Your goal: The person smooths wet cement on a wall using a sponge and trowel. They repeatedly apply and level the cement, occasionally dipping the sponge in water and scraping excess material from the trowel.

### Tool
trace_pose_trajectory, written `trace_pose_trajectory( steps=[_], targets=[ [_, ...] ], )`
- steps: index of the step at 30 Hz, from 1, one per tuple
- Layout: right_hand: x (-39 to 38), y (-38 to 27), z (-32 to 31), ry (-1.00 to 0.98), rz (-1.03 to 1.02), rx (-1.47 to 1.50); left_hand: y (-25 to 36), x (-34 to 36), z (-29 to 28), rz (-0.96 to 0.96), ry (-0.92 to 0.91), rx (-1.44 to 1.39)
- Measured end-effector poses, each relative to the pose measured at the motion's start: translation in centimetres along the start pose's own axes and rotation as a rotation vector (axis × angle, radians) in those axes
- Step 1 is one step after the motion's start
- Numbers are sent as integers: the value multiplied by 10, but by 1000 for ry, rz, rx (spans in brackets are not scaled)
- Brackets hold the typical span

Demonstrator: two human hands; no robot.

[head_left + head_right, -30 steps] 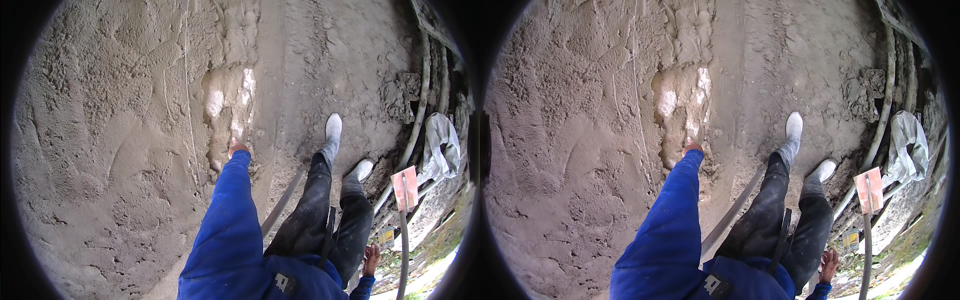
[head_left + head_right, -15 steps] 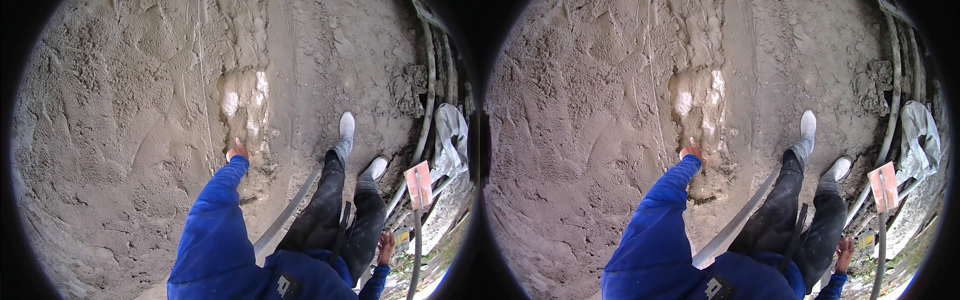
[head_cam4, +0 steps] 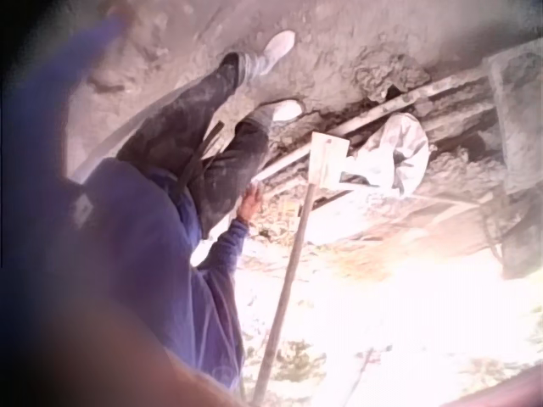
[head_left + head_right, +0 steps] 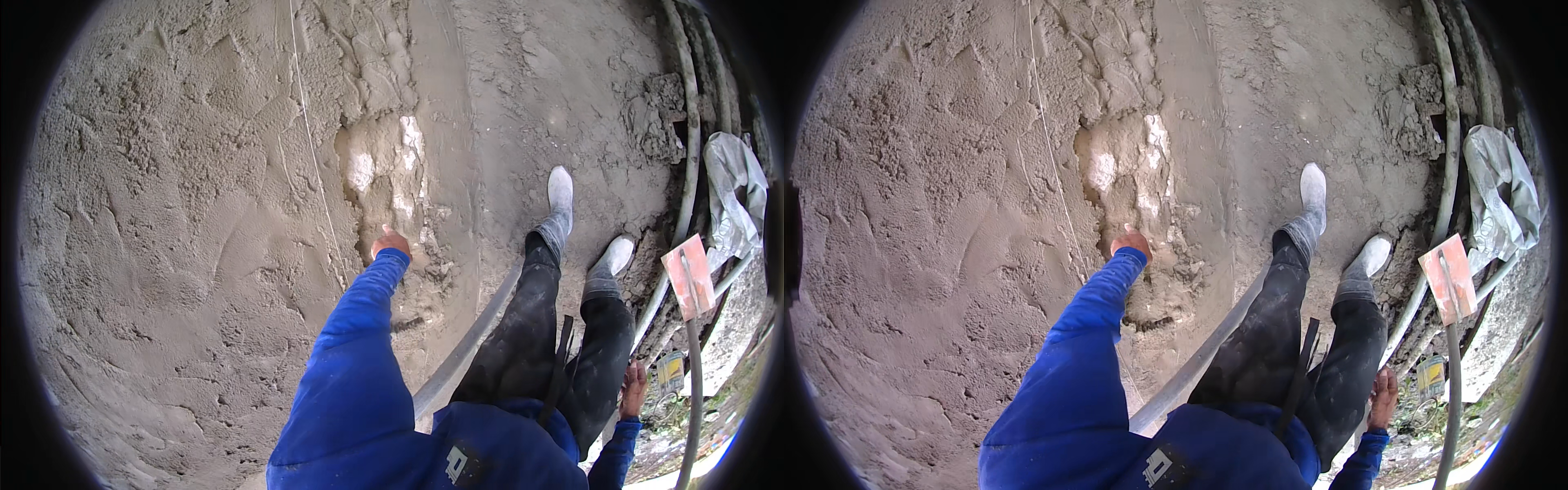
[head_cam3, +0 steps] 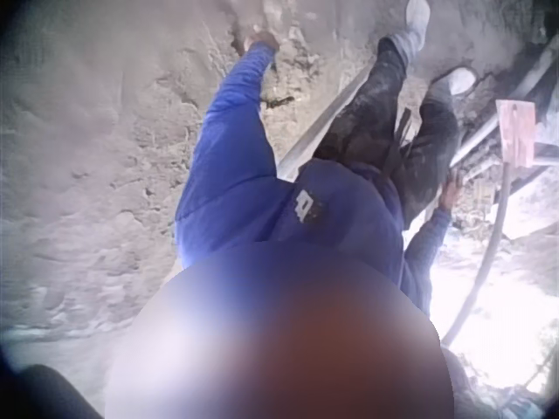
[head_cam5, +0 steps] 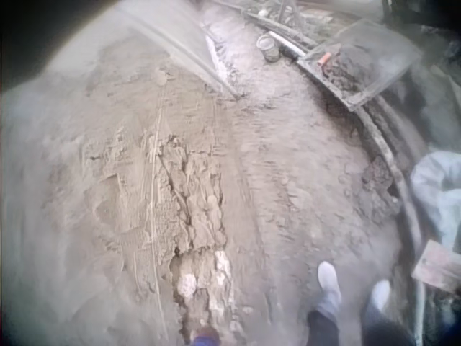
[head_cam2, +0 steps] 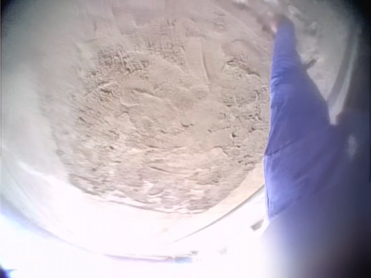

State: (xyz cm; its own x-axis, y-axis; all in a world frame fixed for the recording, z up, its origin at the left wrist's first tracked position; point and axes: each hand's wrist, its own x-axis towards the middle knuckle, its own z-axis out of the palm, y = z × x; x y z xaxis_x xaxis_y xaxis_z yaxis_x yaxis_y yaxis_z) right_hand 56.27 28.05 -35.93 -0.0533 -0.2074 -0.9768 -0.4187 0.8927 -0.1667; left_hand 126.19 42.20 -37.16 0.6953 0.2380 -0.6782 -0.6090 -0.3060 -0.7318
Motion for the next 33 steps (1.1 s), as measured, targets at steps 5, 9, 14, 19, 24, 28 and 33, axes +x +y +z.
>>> trace_pose_trajectory(
  steps=[5,9,14,19,24,28,33],
  targets=[
    [12,9,5,6,-34,40,-27,-8,8,-133,76,-73],
    [20,22,-10,12,-19,61,-36,-10,-9,-151,35,-68],
    [14,27,-27,73,37,64,-28,2,8,-225,81,-120],
    [4,34,-38,118,21,106,2,-14,-10,-230,124,-249],
    [19,45,-45,31,-4,113,52,-92,-1,12,31,-211],
    [12,33,-46,48,-65,183,89,-167,45,231,27,-265],
    [9,10,-60,69,-68,235,108,-203,82,373,175,-326]
  ],
)
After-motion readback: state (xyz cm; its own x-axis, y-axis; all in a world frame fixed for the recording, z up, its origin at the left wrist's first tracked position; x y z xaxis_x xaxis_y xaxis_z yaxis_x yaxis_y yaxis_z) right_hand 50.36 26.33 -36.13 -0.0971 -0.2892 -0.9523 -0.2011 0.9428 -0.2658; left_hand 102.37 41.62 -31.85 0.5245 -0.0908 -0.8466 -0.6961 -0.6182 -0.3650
